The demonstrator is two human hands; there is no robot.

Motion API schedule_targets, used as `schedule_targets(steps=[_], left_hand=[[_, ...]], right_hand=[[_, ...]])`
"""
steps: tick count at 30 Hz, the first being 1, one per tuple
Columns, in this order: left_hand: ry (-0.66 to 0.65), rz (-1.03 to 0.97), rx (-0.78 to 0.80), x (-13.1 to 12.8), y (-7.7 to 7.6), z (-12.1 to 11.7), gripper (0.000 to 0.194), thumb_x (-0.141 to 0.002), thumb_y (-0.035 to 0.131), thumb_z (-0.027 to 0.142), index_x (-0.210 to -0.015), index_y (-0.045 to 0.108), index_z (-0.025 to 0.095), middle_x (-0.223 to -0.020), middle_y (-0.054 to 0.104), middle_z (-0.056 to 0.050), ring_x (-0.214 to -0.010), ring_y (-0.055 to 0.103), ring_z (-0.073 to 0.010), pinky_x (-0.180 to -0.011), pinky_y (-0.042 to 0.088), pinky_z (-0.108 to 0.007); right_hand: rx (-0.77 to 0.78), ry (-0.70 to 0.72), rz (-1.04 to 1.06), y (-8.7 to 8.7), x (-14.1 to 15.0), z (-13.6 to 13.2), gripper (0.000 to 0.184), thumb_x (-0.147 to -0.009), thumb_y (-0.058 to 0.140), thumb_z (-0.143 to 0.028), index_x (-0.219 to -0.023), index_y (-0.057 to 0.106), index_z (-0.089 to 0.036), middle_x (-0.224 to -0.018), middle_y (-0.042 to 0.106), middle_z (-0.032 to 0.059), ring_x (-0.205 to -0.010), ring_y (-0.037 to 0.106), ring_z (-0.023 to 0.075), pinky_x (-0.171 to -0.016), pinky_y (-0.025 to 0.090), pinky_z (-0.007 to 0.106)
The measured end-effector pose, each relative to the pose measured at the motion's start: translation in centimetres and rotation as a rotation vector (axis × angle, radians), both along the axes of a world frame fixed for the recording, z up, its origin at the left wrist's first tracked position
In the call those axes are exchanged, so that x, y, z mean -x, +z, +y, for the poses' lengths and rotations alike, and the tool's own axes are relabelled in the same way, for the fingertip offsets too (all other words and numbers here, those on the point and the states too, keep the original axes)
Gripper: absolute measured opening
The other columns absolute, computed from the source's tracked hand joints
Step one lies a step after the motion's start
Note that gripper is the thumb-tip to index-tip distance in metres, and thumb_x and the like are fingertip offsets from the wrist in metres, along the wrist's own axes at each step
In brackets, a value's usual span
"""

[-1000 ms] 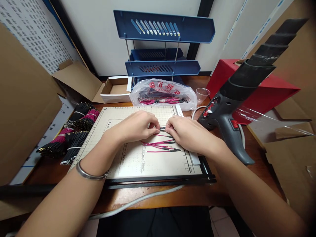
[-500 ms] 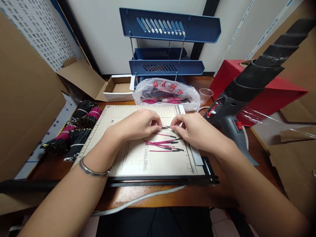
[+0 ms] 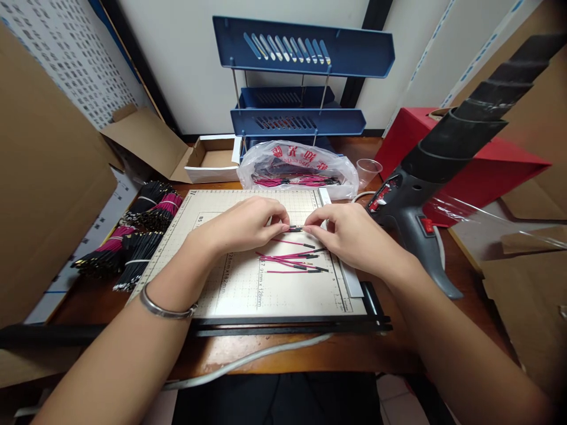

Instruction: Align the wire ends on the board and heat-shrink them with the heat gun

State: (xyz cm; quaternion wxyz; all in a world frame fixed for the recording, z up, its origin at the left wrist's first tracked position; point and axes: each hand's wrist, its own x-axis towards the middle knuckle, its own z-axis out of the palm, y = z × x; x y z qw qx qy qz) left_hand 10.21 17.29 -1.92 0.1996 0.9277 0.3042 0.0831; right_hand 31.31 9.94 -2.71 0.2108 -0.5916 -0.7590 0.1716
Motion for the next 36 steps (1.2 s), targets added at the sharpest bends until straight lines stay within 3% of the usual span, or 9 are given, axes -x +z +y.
schedule_targets(steps=[19,24,31,36], left_hand=[[-0.027,-0.037,-0.001,-0.3,-0.2,-0.1,0.017,-0.095,0.059,0.023,-0.095,0.074,0.016,-0.089,0.073,-0.006,-0.079,0.061,-0.0164,-0.072,0.042,-0.026],[-0.012,-0.035,-0.006,-0.4,-0.2,-0.2,0.019,-0.096,0.058,0.025,-0.095,0.075,0.015,-0.089,0.073,-0.006,-0.078,0.061,-0.0164,-0.072,0.041,-0.027],[0.033,-0.076,-0.110,-0.4,-0.2,-0.3,0.017,-0.094,0.062,0.029,-0.088,0.072,0.016,-0.086,0.072,-0.006,-0.078,0.060,-0.0178,-0.073,0.041,-0.029],[0.019,-0.142,-0.141,-0.5,-0.2,-0.5,0.019,-0.096,0.060,0.028,-0.092,0.075,0.018,-0.086,0.071,-0.004,-0.085,0.060,-0.0188,-0.078,0.041,-0.030]], right_hand=[[0.021,0.082,0.020,0.0,-0.3,0.5,0.023,-0.093,0.058,-0.025,-0.093,0.080,-0.021,-0.092,0.078,0.0041,-0.075,0.063,0.0139,-0.072,0.041,0.028],[0.016,-0.019,0.025,0.2,-0.1,0.2,0.021,-0.091,0.061,-0.027,-0.094,0.081,-0.023,-0.086,0.078,0.0013,-0.073,0.064,0.0131,-0.069,0.040,0.027],[-0.061,-0.061,-0.050,-0.5,1.0,-0.6,0.028,-0.098,0.053,-0.027,-0.100,0.080,-0.022,-0.105,0.077,0.0071,-0.094,0.068,0.0208,-0.084,0.043,0.032],[-0.102,-0.166,0.004,-0.8,1.4,-0.8,0.026,-0.096,0.055,-0.027,-0.105,0.080,-0.023,-0.103,0.078,0.0050,-0.088,0.068,0.0205,-0.080,0.044,0.033]])
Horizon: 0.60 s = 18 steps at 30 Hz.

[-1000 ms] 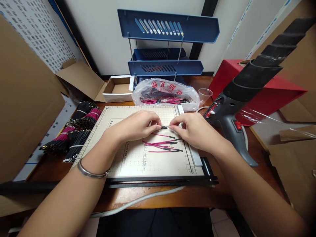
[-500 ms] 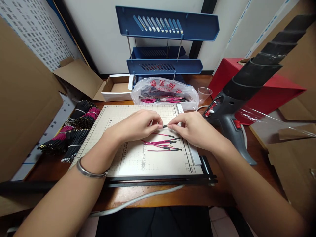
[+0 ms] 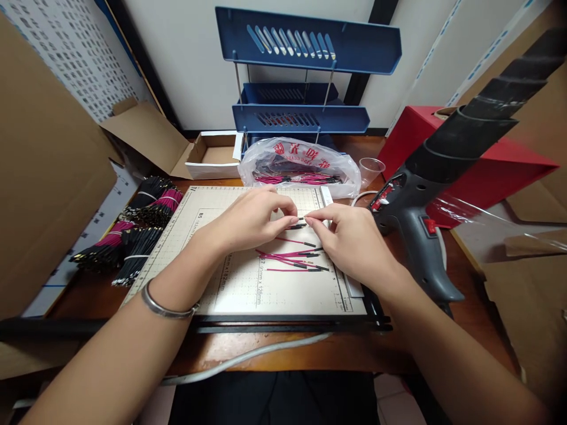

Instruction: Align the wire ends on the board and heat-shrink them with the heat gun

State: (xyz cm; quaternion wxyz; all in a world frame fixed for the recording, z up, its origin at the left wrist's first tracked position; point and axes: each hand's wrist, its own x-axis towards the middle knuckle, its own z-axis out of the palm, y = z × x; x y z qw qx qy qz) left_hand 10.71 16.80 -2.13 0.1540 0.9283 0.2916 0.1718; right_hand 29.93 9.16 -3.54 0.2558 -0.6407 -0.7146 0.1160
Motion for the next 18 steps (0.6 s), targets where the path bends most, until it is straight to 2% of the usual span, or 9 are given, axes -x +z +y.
schedule_targets(steps=[8,10,14,18], left_hand=[[-0.017,0.012,0.019,-0.3,0.4,-0.3,0.021,-0.095,0.061,0.024,-0.096,0.080,0.016,-0.081,0.073,-0.005,-0.079,0.058,-0.0182,-0.075,0.040,-0.030],[-0.009,-0.006,0.009,-0.4,0.2,-0.2,0.021,-0.095,0.060,0.023,-0.094,0.080,0.015,-0.081,0.074,-0.005,-0.078,0.058,-0.0181,-0.076,0.041,-0.030],[0.043,-0.075,-0.051,-0.6,-0.3,0.0,0.020,-0.095,0.060,0.023,-0.089,0.077,0.015,-0.082,0.074,-0.004,-0.079,0.059,-0.0179,-0.077,0.041,-0.031],[0.089,-0.205,-0.082,-0.6,-0.5,-0.1,0.021,-0.095,0.060,0.025,-0.083,0.075,0.017,-0.079,0.074,-0.002,-0.078,0.061,-0.0173,-0.075,0.042,-0.029]], right_hand=[[-0.160,-0.020,0.089,-0.6,0.5,0.2,0.021,-0.092,0.061,-0.025,-0.098,0.080,-0.022,-0.097,0.079,0.0030,-0.086,0.069,0.0202,-0.079,0.046,0.033],[-0.183,-0.041,0.105,-0.5,0.1,0.1,0.024,-0.091,0.062,-0.026,-0.108,0.078,-0.020,-0.094,0.078,0.0037,-0.080,0.068,0.0190,-0.078,0.047,0.033],[-0.200,-0.085,0.186,0.1,-0.7,-0.2,0.052,-0.090,0.062,-0.028,-0.141,0.060,-0.017,-0.086,0.073,0.0018,-0.058,0.054,0.0118,-0.069,0.045,0.031],[-0.044,0.062,0.192,0.2,0.1,-0.7,0.058,-0.093,0.056,-0.024,-0.150,0.049,-0.017,-0.087,0.070,0.0010,-0.060,0.052,0.0113,-0.064,0.043,0.029]])
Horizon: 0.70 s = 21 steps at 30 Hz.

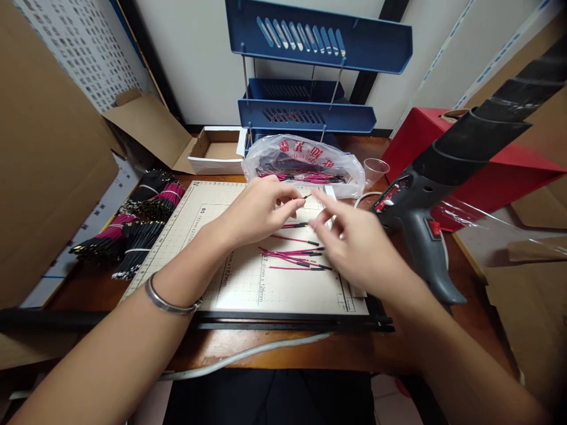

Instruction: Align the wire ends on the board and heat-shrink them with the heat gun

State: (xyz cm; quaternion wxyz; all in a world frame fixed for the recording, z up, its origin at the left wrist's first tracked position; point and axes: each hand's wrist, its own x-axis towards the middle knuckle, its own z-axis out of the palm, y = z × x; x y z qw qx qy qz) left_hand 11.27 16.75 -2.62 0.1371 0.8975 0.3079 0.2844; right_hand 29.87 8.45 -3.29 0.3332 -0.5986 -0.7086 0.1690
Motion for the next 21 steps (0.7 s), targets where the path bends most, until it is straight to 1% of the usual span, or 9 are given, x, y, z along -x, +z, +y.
schedule_targets(steps=[2,6,11,13,14,15,17,19,21], left_hand=[[-0.013,-0.037,0.010,0.0,0.0,0.0,0.022,-0.095,0.061,0.025,-0.082,0.076,0.017,-0.077,0.074,-0.002,-0.077,0.062,-0.0168,-0.073,0.042,-0.028],[-0.044,-0.061,0.031,-0.1,0.1,0.0,0.022,-0.096,0.061,0.025,-0.081,0.076,0.018,-0.076,0.076,-0.001,-0.074,0.064,-0.0151,-0.071,0.042,-0.027],[-0.058,-0.054,0.003,-0.1,0.2,-0.1,0.022,-0.097,0.059,0.024,-0.086,0.076,0.017,-0.081,0.076,-0.003,-0.075,0.064,-0.0156,-0.072,0.043,-0.027],[-0.069,-0.026,0.001,-0.1,0.2,-0.2,0.020,-0.096,0.060,0.025,-0.088,0.077,0.017,-0.081,0.076,-0.003,-0.076,0.063,-0.0161,-0.073,0.043,-0.028],[-0.082,0.003,0.003,-0.2,0.1,-0.2,0.020,-0.096,0.061,0.026,-0.090,0.078,0.018,-0.081,0.076,-0.003,-0.077,0.062,-0.0165,-0.073,0.043,-0.028],[-0.096,0.043,0.004,-0.3,-0.1,-0.2,0.019,-0.096,0.062,0.026,-0.092,0.078,0.018,-0.081,0.075,-0.003,-0.077,0.061,-0.0171,-0.073,0.042,-0.029],[-0.131,0.147,0.015,-0.6,-0.5,-0.2,0.018,-0.095,0.063,0.025,-0.093,0.080,0.019,-0.080,0.075,-0.004,-0.077,0.059,-0.0187,-0.072,0.041,-0.030],[-0.177,0.237,0.034,-0.9,-0.8,-0.2,0.016,-0.093,0.064,0.024,-0.092,0.080,0.019,-0.081,0.076,-0.003,-0.080,0.058,-0.0200,-0.072,0.041,-0.031],[-0.217,0.281,0.046,-1.0,-0.9,-0.2,0.014,-0.092,0.067,0.024,-0.094,0.079,0.018,-0.088,0.077,-0.004,-0.085,0.058,-0.0209,-0.077,0.042,-0.032]], right_hand=[[0.067,0.073,-0.023,-0.2,0.5,-0.2,0.058,-0.093,0.053,-0.022,-0.151,0.048,-0.018,-0.087,0.070,0.0006,-0.062,0.053,0.0117,-0.065,0.043,0.029],[0.024,0.018,0.033,-0.3,0.7,-0.2,0.068,-0.093,0.054,-0.023,-0.158,0.035,-0.019,-0.088,0.069,0.0002,-0.064,0.054,0.0117,-0.069,0.045,0.029],[0.075,0.094,0.053,-0.2,0.4,-0.2,0.071,-0.091,0.056,-0.022,-0.159,0.034,-0.021,-0.083,0.070,-0.0017,-0.061,0.054,0.0110,-0.067,0.046,0.028],[0.055,0.011,0.091,-0.2,0.0,-0.4,0.077,-0.088,0.063,-0.027,-0.159,0.033,-0.020,-0.084,0.072,-0.0016,-0.057,0.053,0.0104,-0.064,0.046,0.028],[0.041,-0.038,0.099,-0.1,-0.3,-0.5,0.075,-0.086,0.067,-0.029,-0.155,0.040,-0.019,-0.084,0.072,-0.0014,-0.056,0.053,0.0102,-0.063,0.045,0.028],[0.040,-0.076,0.091,-0.1,-0.6,-0.7,0.066,-0.084,0.069,-0.031,-0.146,0.052,-0.020,-0.083,0.073,-0.0011,-0.056,0.053,0.0100,-0.062,0.045,0.028],[0.088,-0.096,0.039,0.0,-1.2,-1.3,0.035,-0.082,0.071,-0.033,-0.115,0.073,-0.022,-0.077,0.072,-0.0014,-0.056,0.054,0.0101,-0.061,0.043,0.027],[0.174,-0.070,-0.009,0.0,-1.6,-1.9,0.013,-0.082,0.071,-0.031,-0.090,0.076,-0.023,-0.066,0.068,-0.0027,-0.055,0.054,0.0098,-0.059,0.041,0.026],[0.234,-0.049,-0.029,-0.1,-1.8,-2.5,0.008,-0.083,0.070,-0.029,-0.086,0.076,-0.024,-0.061,0.065,-0.0038,-0.053,0.052,0.0090,-0.056,0.039,0.024]])
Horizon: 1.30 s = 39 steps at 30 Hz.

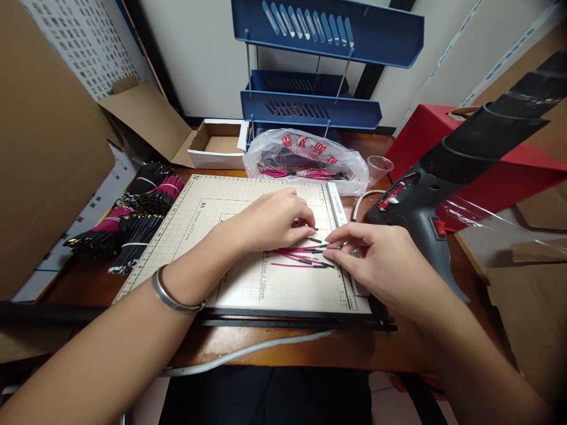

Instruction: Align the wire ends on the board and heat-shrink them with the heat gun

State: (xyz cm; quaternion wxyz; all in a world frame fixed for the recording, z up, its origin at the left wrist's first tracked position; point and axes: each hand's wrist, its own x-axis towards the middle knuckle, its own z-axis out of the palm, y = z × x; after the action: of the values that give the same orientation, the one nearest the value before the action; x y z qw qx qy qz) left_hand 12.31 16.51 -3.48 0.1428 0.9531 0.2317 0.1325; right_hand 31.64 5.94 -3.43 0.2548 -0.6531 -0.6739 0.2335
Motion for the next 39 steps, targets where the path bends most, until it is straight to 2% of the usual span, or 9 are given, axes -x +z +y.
schedule_targets(steps=[4,9,13,21,27,33,39], left_hand=[[-0.004,-0.025,-0.003,0.6,1.1,-0.3,0.013,-0.089,0.070,0.024,-0.095,0.079,0.017,-0.095,0.074,-0.006,-0.090,0.059,-0.0208,-0.083,0.042,-0.033],[-0.053,0.047,0.154,1.3,2.3,-0.9,0.013,-0.086,0.069,0.015,-0.082,0.080,0.021,-0.080,0.071,-0.002,-0.079,0.060,-0.0165,-0.075,0.043,-0.027],[-0.076,0.089,0.231,1.0,1.9,-1.2,0.011,-0.083,0.070,0.017,-0.081,0.080,0.022,-0.078,0.071,-0.001,-0.073,0.061,-0.0152,-0.069,0.044,-0.025],[-0.098,0.100,0.248,0.8,1.3,-1.3,0.012,-0.084,0.068,0.018,-0.079,0.078,0.021,-0.076,0.072,-0.002,-0.069,0.062,-0.0155,-0.069,0.047,-0.025],[-0.097,0.112,0.236,0.7,1.4,-1.4,0.013,-0.084,0.066,0.018,-0.080,0.078,0.021,-0.076,0.071,-0.002,-0.069,0.061,-0.0155,-0.069,0.046,-0.026],[-0.072,0.144,0.245,0.6,1.6,-1.7,0.012,-0.083,0.067,0.017,-0.080,0.078,0.021,-0.075,0.071,-0.002,-0.071,0.062,-0.0165,-0.072,0.046,-0.027],[-0.073,0.152,0.243,0.4,1.6,-1.6,0.012,-0.084,0.066,0.019,-0.081,0.077,0.020,-0.076,0.070,-0.002,-0.070,0.060,-0.0159,-0.070,0.045,-0.026]], right_hand=[[0.024,0.038,-0.097,-0.2,0.0,-0.5,0.010,-0.083,0.069,-0.027,-0.090,0.077,-0.027,-0.063,0.063,-0.0041,-0.056,0.051,0.0088,-0.054,0.036,0.024],[-0.012,0.085,-0.183,-0.2,-0.9,-0.7,0.014,-0.085,0.067,-0.027,-0.093,0.078,-0.029,-0.086,0.067,-0.0016,-0.069,0.054,0.0099,-0.063,0.039,0.025],[-0.004,0.072,-0.185,-0.2,-1.2,-0.8,0.014,-0.086,0.065,-0.028,-0.083,0.079,-0.029,-0.083,0.065,-0.0001,-0.069,0.054,0.0110,-0.062,0.037,0.027],[-0.002,0.132,-0.141,-0.2,-0.4,-0.8,0.018,-0.084,0.061,-0.020,-0.074,0.075,-0.023,-0.083,0.067,0.0012,-0.072,0.056,0.0132,-0.062,0.037,0.028],[0.027,0.102,-0.130,-0.4,0.0,-0.9,0.017,-0.086,0.061,-0.022,-0.075,0.073,-0.024,-0.083,0.066,-0.0006,-0.076,0.057,0.0137,-0.065,0.038,0.029],[-0.019,0.124,-0.120,-1.0,1.1,-0.8,0.016,-0.091,0.061,-0.022,-0.080,0.073,-0.023,-0.085,0.065,0.0004,-0.077,0.057,0.0136,-0.068,0.038,0.029],[-0.048,0.117,-0.108,-0.8,0.1,-0.8,0.011,-0.091,0.063,-0.028,-0.089,0.073,-0.024,-0.090,0.065,0.0012,-0.079,0.058,0.0144,-0.070,0.041,0.030]])
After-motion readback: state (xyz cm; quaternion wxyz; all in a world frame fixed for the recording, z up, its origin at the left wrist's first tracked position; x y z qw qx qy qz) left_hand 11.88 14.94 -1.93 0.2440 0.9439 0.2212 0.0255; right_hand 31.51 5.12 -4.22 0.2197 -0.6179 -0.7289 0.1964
